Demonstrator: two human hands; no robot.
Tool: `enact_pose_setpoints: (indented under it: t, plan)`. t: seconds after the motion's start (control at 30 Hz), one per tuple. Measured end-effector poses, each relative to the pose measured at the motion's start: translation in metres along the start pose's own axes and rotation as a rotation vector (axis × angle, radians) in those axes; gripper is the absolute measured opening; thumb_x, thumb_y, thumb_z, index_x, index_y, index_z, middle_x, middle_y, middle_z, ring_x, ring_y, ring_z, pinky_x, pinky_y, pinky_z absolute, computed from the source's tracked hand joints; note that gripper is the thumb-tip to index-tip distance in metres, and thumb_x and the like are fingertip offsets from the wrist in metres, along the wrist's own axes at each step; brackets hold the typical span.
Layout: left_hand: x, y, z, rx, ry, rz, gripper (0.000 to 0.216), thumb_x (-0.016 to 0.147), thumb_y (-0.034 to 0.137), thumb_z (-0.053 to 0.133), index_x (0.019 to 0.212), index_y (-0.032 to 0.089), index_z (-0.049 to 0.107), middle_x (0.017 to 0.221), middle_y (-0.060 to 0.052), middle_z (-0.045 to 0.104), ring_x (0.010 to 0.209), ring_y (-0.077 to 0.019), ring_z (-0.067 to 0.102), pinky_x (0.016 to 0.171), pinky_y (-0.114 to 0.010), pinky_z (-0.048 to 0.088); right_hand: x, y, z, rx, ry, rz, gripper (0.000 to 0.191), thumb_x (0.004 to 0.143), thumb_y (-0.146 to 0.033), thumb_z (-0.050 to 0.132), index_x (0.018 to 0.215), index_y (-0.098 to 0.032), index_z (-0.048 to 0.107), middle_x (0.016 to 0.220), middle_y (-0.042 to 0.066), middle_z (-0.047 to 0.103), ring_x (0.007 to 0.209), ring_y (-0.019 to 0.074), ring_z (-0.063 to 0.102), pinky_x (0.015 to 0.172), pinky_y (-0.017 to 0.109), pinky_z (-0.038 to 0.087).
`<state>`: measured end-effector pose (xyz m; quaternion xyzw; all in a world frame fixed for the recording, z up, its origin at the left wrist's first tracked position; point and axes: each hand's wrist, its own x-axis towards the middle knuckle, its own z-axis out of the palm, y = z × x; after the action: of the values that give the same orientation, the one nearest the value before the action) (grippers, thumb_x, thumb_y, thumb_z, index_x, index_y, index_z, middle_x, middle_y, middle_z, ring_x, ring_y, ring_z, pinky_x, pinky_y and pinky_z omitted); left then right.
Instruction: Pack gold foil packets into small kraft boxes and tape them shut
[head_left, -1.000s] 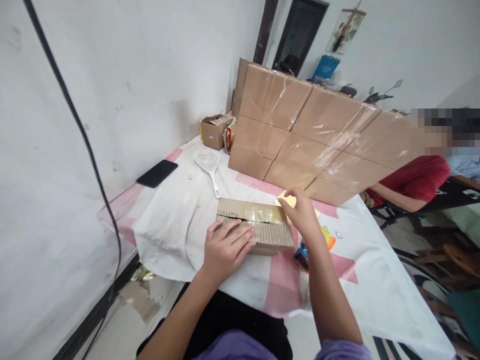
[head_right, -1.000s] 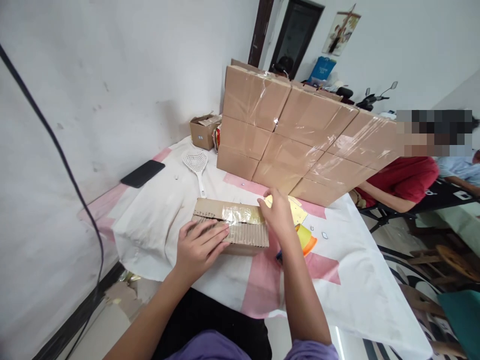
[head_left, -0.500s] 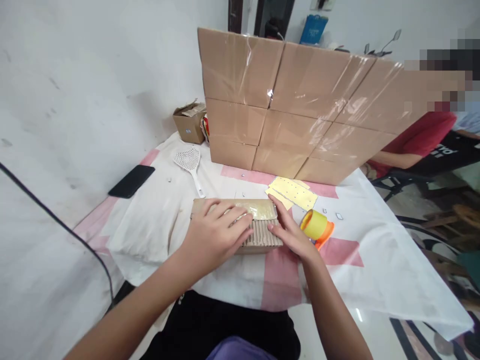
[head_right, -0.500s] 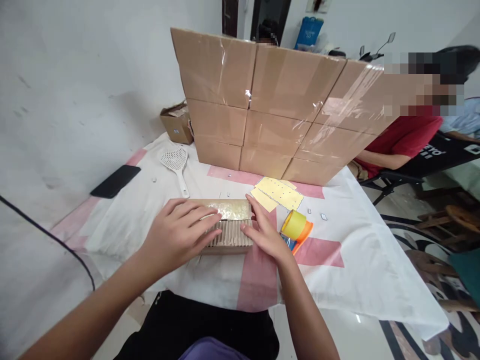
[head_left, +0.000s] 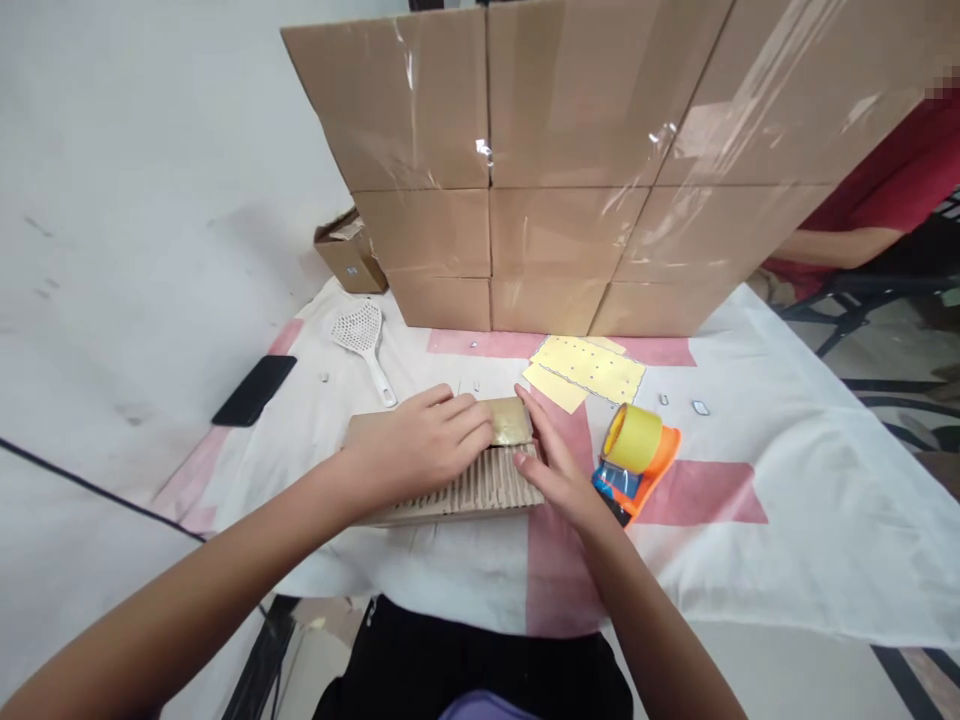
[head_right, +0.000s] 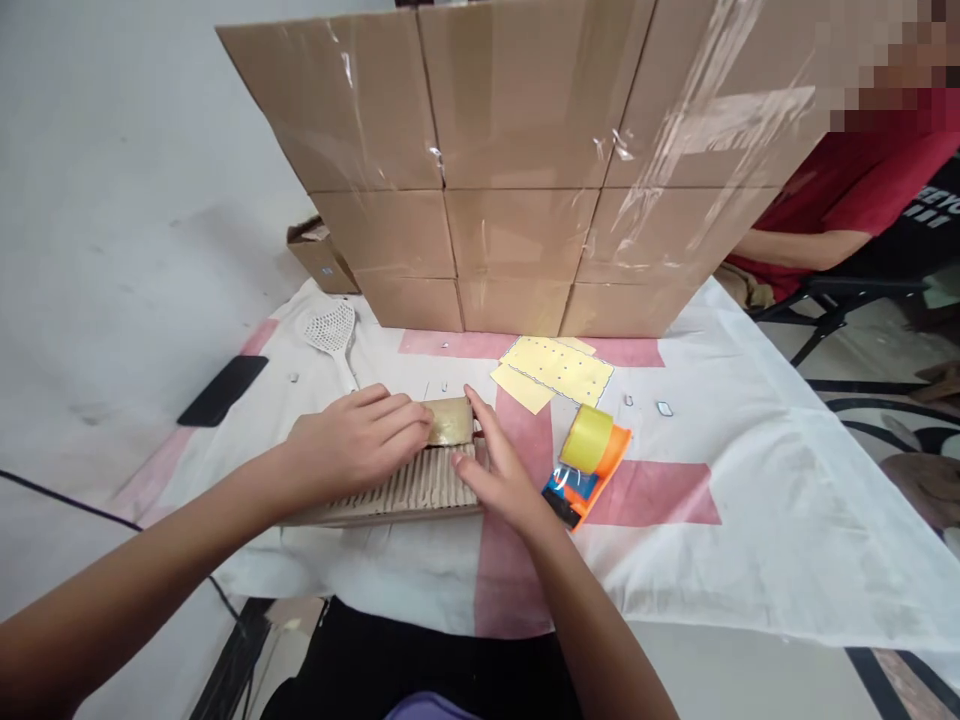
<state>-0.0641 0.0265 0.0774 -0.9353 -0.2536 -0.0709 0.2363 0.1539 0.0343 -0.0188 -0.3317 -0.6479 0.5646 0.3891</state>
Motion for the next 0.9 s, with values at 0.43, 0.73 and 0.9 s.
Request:
enact_pose_setpoints:
  t: [0.43,0.73,0.9]
  plan:
    - [0.007,0.010,0.009,-0.377,-0.293,-0.442,0.021,0.104,0.017,0.032,0.098,0.018,0.052,0.102,-0.005,0.061,0.072,-0.0172,0.058,0.058,-0.032,0.041,0.003,-0.004,0.000,0.053,0.015,0.050,0.078,0.088,-0.031,0.060,0.159,-0.025,0.030,0.165,0.005,0.032,0.152,0.0260,0.032,0.126,0.045,0.026]
    - [0.020,0.012,0.011,-0.280,-0.373,-0.503,0.022,0.100,0.012,0.031,0.100,0.016,0.053,0.098,-0.008,0.061,0.066,-0.0202,0.055,0.056,-0.035,0.033,0.003,-0.007,-0.001,0.099,-0.005,0.109,0.080,0.086,-0.033,0.061,0.159,-0.026,0.028,0.165,0.007,0.032,0.142,0.0279,0.046,0.116,0.044,0.041]
    - [0.016,-0.003,0.002,-0.649,-0.322,-0.483,0.026,0.106,0.029,0.032,0.094,0.019,0.053,0.095,-0.004,0.059,0.076,-0.0184,0.058,0.068,-0.033,0.045,0.000,-0.014,0.000,0.112,-0.006,0.140,0.081,0.087,-0.036,0.061,0.159,-0.023,0.027,0.161,0.011,0.036,0.128,0.0288,0.055,0.108,0.045,0.048]
